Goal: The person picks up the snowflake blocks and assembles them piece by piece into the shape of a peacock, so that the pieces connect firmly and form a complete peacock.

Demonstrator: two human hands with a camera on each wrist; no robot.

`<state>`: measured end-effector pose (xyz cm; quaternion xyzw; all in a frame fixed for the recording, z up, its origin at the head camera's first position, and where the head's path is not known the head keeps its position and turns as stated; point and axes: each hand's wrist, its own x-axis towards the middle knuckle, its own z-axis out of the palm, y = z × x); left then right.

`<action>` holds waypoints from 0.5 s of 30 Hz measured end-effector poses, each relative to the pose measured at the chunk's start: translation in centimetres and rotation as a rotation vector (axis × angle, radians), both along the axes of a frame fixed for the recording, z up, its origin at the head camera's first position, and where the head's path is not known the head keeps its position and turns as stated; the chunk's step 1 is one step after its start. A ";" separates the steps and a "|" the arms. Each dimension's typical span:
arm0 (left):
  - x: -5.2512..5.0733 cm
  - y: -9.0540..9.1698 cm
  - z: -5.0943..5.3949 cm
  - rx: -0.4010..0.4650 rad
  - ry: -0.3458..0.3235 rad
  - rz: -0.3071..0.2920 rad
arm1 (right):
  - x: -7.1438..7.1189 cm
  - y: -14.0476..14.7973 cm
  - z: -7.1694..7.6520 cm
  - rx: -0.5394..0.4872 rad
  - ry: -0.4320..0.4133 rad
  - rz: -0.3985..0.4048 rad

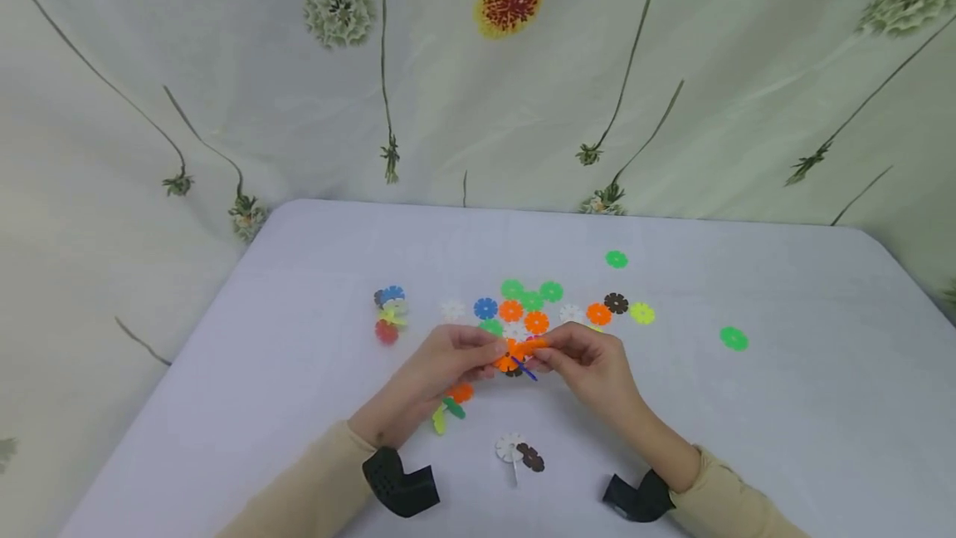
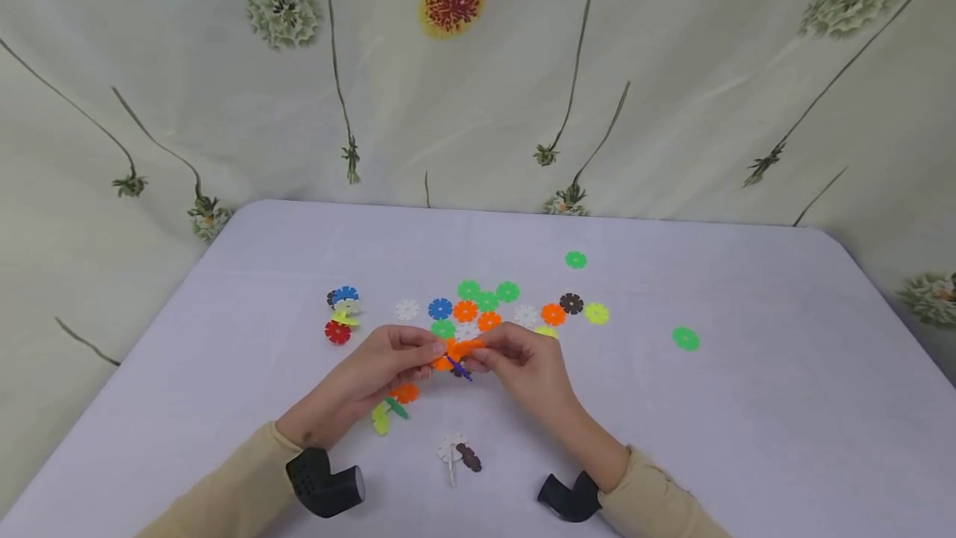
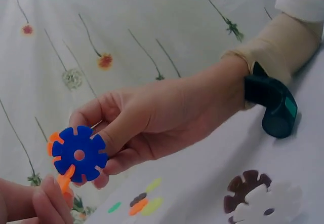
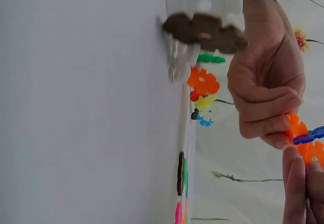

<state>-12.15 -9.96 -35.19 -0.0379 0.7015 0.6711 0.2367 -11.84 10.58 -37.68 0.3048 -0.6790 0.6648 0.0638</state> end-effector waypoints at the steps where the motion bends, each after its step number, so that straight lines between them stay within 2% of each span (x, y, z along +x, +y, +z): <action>1: 0.1 0.1 0.0 0.011 -0.011 0.009 | 0.1 -0.1 -0.1 -0.004 0.022 -0.016; 5: 0.3 0.4 0.0 0.073 -0.013 0.030 | 0.4 -0.6 -0.2 -0.022 0.095 -0.061; 7: 0.3 0.4 0.1 0.104 -0.005 0.023 | 0.2 -0.5 0.0 -0.003 0.074 -0.058; 9: 0.2 0.2 0.2 0.092 0.009 0.009 | -0.2 -0.1 0.4 0.060 0.013 -0.030; 11: -0.1 -0.1 0.2 0.073 0.037 -0.007 | -1.0 0.9 0.8 0.174 -0.063 -0.013; 15: -0.5 -0.6 0.3 0.023 0.094 -0.033 | -3.1 3.6 1.2 0.541 -0.126 -0.154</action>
